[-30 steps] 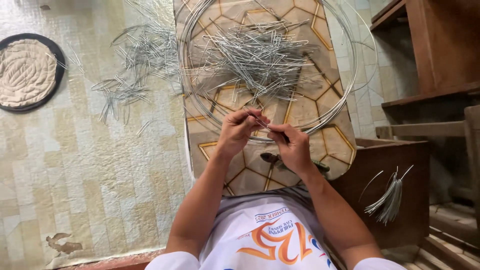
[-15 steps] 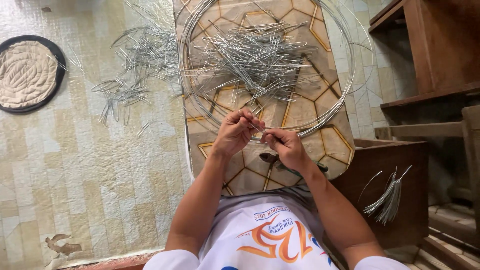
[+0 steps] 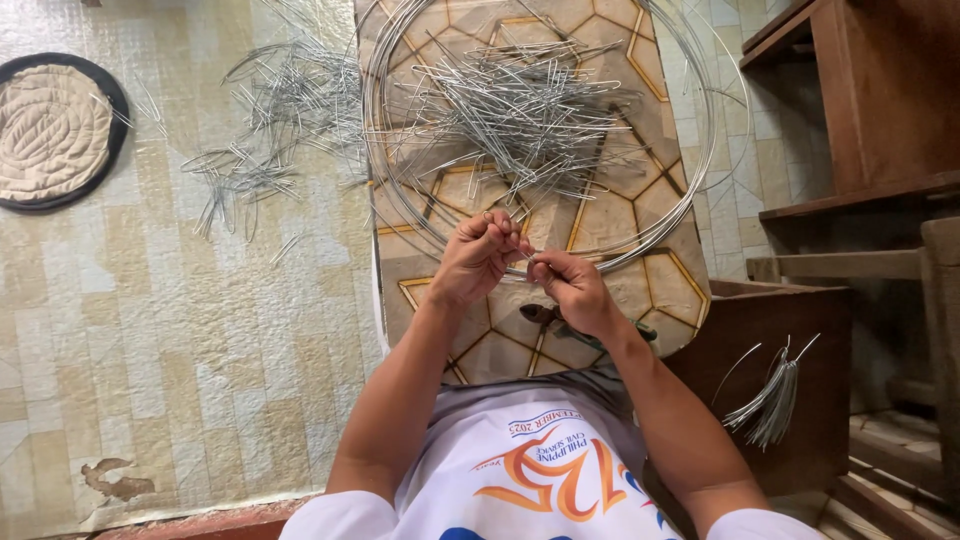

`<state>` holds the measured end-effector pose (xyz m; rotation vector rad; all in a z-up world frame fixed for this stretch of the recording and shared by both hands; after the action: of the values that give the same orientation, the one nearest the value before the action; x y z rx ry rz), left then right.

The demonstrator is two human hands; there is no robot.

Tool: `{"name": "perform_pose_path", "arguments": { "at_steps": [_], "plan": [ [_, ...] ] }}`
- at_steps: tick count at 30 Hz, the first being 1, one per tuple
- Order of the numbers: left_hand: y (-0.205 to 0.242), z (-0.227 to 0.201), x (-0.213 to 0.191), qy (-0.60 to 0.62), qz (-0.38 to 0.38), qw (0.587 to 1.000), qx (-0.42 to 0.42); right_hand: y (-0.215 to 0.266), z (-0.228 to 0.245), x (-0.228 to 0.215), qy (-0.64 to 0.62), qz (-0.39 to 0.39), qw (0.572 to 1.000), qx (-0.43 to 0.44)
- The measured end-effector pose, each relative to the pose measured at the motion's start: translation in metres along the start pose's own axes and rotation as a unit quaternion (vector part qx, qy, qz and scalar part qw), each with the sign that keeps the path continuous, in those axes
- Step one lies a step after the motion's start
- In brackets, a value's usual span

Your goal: Assembling a circular wire frame by attaching small wire segments using pliers

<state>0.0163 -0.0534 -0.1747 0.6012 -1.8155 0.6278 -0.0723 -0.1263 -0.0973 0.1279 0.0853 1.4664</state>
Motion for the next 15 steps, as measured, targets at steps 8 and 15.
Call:
{"name": "perform_pose_path", "arguments": {
  "at_steps": [8, 15],
  "plan": [
    [0.001, 0.002, -0.007, -0.002, -0.014, 1.000, 0.006, -0.003, -0.003, 0.000, 0.000, 0.002, 1.000, 0.006],
    [0.003, 0.006, -0.022, 0.000, -0.024, 1.000, 0.013, -0.003, -0.015, -0.001, 0.018, -0.001, 1.000, 0.014]
  ]
}}
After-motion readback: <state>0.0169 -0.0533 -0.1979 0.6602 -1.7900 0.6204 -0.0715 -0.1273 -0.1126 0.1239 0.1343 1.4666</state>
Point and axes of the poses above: each hand's wrist, its own y-axis away from the middle knuckle, its own x-axis out of the palm, z = x × y, the point moved 10 cm from there along -y, towards the middle knuckle, and after that the axes turned 5 degrees about z, right-handed, at the moved point
